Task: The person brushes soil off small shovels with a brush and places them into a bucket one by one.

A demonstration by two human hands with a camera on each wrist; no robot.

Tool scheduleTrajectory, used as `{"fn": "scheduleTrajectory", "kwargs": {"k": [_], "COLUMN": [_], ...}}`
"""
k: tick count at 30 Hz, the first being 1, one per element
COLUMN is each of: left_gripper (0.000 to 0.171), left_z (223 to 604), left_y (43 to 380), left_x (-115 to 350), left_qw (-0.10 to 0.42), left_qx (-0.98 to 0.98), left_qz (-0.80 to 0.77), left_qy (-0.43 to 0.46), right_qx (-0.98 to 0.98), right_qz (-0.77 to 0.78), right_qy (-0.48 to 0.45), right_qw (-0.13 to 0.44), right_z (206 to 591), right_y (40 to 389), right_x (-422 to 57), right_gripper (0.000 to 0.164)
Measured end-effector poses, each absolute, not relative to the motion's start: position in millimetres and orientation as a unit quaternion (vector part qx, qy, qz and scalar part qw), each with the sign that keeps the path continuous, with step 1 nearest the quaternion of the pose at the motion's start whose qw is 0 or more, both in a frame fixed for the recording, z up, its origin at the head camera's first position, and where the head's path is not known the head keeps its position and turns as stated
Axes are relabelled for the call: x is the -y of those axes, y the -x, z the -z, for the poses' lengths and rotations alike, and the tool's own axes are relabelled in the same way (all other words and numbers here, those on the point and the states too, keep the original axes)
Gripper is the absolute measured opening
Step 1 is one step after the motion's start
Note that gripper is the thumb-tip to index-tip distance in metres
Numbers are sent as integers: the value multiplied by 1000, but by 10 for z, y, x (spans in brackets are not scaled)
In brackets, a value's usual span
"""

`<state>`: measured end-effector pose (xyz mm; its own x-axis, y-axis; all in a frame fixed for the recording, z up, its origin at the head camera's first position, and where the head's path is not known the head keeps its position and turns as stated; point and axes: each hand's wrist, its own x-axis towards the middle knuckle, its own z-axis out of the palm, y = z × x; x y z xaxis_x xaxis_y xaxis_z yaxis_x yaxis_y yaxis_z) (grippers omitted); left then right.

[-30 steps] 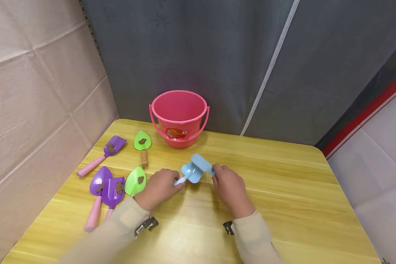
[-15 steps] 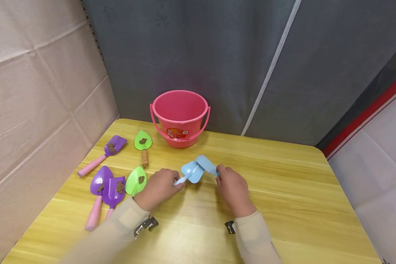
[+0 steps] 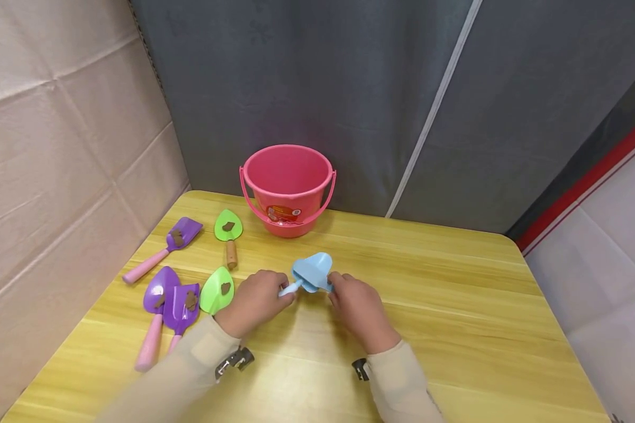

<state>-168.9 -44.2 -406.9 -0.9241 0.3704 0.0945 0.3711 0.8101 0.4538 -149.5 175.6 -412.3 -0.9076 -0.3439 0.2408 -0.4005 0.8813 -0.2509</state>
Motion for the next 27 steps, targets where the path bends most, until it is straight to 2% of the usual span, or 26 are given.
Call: {"fn": "scheduleTrajectory", "kwargs": {"k": [13, 16, 21, 27], "left_gripper": [26, 25, 23, 23], "left_z": [4064, 4068, 4054, 4045], "left_y": [1668, 1675, 1674, 1673], "left_x": [474, 477, 470, 454], "left_qw": [5, 4, -2, -3], "left_qx": [950, 950, 949, 947], "left_qz": [243, 246, 250, 255], "left_qy": [197, 194, 193, 195], "right_qx": [969, 965, 958, 965], "right_qz": [-159, -161, -161, -162], "right_qy": [-103, -135, -208, -167], "right_qw": [161, 154, 109, 118], "right_z": [4099, 4082, 4075, 4114], "right_y": [1600, 1569, 1514, 1568], "right_x": [-1967, -1916, -1794, -1859], "right_gripper": [24, 24, 23, 23]}}
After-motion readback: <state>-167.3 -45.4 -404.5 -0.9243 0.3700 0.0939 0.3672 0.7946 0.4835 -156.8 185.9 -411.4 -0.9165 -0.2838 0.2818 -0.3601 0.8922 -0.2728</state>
